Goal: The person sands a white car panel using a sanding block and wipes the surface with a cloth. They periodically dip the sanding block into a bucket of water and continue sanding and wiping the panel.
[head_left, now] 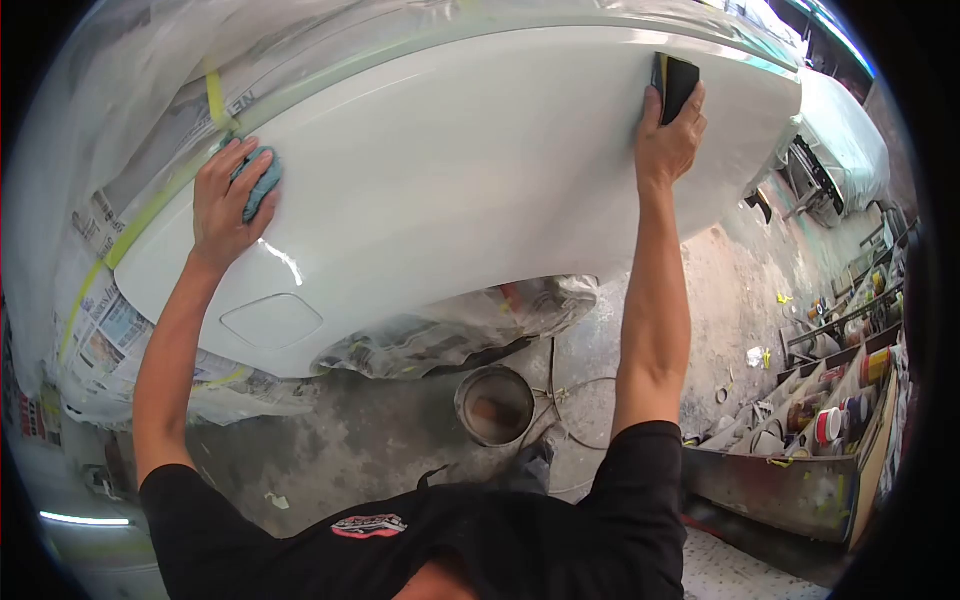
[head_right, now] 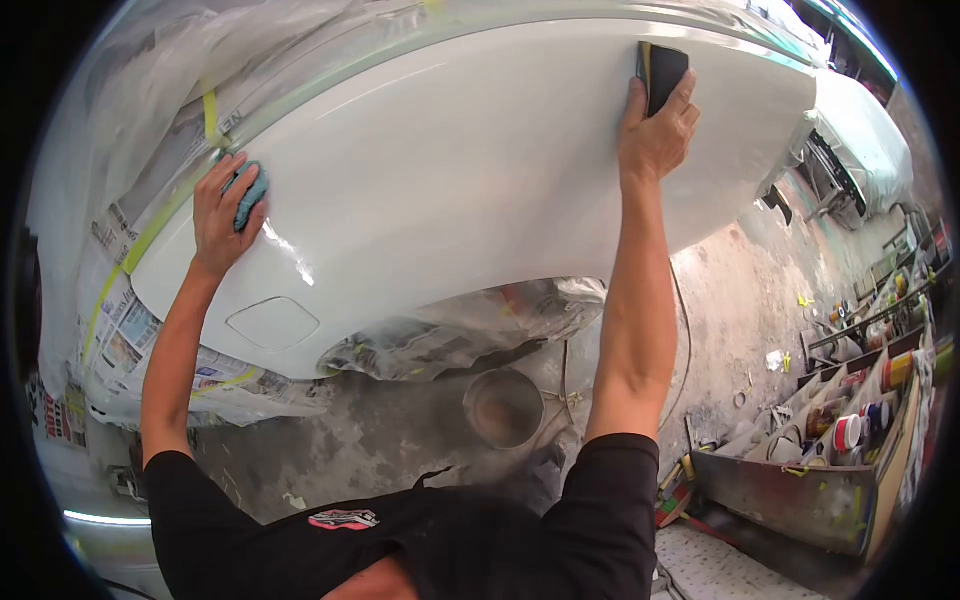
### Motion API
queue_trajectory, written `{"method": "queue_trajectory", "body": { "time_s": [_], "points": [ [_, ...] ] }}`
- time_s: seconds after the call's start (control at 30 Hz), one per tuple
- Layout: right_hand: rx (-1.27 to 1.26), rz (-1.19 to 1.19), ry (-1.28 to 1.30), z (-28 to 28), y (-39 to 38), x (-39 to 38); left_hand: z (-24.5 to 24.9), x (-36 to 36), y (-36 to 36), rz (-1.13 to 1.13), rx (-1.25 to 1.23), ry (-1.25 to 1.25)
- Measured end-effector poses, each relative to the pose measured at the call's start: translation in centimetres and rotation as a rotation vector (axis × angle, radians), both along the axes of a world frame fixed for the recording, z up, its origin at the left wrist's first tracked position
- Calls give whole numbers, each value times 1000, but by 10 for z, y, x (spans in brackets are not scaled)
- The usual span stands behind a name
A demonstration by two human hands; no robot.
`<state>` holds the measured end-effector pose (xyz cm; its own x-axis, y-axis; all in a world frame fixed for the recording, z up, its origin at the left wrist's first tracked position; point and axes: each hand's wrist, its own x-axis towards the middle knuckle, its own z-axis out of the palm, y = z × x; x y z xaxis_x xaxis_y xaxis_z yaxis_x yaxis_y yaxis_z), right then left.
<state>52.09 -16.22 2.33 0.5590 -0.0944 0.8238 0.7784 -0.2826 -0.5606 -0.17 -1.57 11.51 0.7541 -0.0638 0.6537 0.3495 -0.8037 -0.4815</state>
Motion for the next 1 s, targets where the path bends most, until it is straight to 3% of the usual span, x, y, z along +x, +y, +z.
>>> {"method": "queue_trajectory", "body": {
  "time_s": [0.03, 0.1, 0.17, 0.23, 0.3, 0.33, 0.37, 0.43, 0.5, 0.57, 0.6, 0.63, 0.7, 0.8, 0.87, 0.93, 1.0],
  "points": [
    [-11, -26, 67, 2, 6, -18, -1, 0, 0, 3, -2, 3],
    [-101, 34, -169, 5, 31, -106, 1, -1, 1, 0, 1, -2],
    [-281, -129, -478, -3, 64, -213, 1, -1, 0, -13, -2, 4],
    [-134, 321, -501, 16, 57, -280, -1, -5, -3, 8, -19, 12],
    [-190, 270, -678, 20, 54, -245, 2, -1, -1, 3, -10, 5],
    [-218, 126, -667, 16, 56, -208, 2, -1, -2, -4, -8, 5],
    [-281, -30, -586, 13, 59, -153, 1, 0, -2, -9, -7, -4],
    [-163, 45, -152, 33, 17, -64, -2, -2, -3, -12, -14, -7],
    [-171, -157, -52, 39, 12, -25, 0, 1, 2, -12, -4, -19],
    [-130, -68, -22, 48, 30, -74, -1, -2, -1, 0, -9, -17],
    [-262, -52, -116, 48, 49, -121, 0, -1, 0, -13, -17, -21],
    [-335, -318, -354, 41, 74, -178, 1, 0, 1, -28, -20, -21],
    [-121, 80, -457, 41, 83, -284, 0, -4, -3, -28, -33, -4],
    [-172, 239, -550, 47, 68, -263, 0, -5, 2, -8, -33, 6],
    [-309, 14, -426, 50, 58, -164, -3, -7, 4, 6, -33, 8],
    [-227, 60, -58, 67, 17, -50, -3, -3, 6, 5, -19, 3],
    [-201, 53, 138, 83, 1, -28, -1, -1, 0, -1, -28, 4]
  ]
}}
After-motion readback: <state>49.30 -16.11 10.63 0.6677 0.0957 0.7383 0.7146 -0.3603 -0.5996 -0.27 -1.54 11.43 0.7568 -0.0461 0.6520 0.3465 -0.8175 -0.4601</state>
